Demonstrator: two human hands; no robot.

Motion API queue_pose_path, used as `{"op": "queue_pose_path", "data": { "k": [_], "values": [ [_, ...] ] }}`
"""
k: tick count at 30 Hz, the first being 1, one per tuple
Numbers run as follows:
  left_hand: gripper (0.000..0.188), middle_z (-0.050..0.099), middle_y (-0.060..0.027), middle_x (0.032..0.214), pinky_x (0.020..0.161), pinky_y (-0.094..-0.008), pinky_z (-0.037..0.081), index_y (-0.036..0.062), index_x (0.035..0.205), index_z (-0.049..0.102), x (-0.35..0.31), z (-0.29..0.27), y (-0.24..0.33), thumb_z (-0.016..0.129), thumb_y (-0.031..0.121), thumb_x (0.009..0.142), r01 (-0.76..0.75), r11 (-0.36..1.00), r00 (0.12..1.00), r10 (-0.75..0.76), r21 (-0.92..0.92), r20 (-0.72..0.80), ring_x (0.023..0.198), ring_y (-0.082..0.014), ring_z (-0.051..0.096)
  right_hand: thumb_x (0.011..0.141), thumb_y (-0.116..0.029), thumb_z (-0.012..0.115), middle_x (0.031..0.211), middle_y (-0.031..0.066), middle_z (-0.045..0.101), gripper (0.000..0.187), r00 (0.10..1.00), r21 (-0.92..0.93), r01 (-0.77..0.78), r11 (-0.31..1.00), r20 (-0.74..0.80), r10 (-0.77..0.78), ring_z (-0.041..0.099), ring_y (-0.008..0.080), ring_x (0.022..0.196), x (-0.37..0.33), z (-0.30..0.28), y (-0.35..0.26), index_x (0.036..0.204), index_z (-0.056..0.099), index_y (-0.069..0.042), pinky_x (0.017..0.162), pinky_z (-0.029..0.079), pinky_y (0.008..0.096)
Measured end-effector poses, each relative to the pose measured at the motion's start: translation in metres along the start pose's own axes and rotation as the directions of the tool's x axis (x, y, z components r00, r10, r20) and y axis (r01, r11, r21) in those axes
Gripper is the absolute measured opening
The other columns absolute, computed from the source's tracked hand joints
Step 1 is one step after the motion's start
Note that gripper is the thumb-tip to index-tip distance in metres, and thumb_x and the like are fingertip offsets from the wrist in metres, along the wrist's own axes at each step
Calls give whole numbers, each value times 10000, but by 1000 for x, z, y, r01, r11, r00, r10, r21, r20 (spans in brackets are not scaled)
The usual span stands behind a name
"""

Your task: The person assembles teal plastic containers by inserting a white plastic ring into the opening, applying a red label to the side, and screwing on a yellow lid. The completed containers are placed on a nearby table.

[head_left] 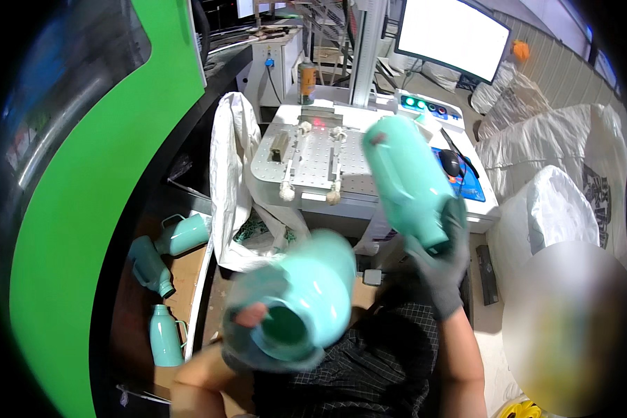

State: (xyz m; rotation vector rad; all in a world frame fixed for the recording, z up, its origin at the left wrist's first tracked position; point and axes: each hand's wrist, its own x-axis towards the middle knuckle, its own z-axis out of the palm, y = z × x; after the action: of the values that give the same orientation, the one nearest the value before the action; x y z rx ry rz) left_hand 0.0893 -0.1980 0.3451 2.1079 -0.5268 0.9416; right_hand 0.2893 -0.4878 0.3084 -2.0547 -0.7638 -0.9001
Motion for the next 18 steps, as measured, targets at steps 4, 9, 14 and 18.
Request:
{"op": "queue_pose_path", "data": {
  "k": [4,9,14,18],
  "values": [
    [848,655,-148,1210,903,-406,574,4,1399,489,-72,60,15,929,335,753,550,792,835,-520,-265,180,1076,-269,690,748,-507,872,1586,265,398,906,970,-192,221,956,148,-194,761,356,906,63,118,-47,1546,469,-367,692,628,422],
    [848,634,-126,1203,975,-403,519,-1,1401,499,-93,57,18,932,288,732,665,703,746,-638,-251,189,1114,-242,647,817,-503,801,1639,224,328,860,911,-324,257,910,396,-116,751,336,899,103,221,-69,1567,399,-377,702,624,439],
    [829,625,-141,1210,987,-414,513,-4,1388,509,-89,51,7,927,266,724,629,744,776,-582,-226,243,1126,-261,638,856,-453,752,1685,205,244,797,873,-496,265,827,488,12,750,315,797,121,235,-65,1564,389,-391,680,626,440],
    [776,615,-188,1212,942,-430,533,-25,1345,540,-82,67,7,926,272,741,521,807,848,-456,-277,268,1089,-326,642,887,-362,683,1555,277,376,753,931,-432,250,867,354,-93,728,317,761,99,237,-37,1570,383,-259,577,566,459]
  ]
}}
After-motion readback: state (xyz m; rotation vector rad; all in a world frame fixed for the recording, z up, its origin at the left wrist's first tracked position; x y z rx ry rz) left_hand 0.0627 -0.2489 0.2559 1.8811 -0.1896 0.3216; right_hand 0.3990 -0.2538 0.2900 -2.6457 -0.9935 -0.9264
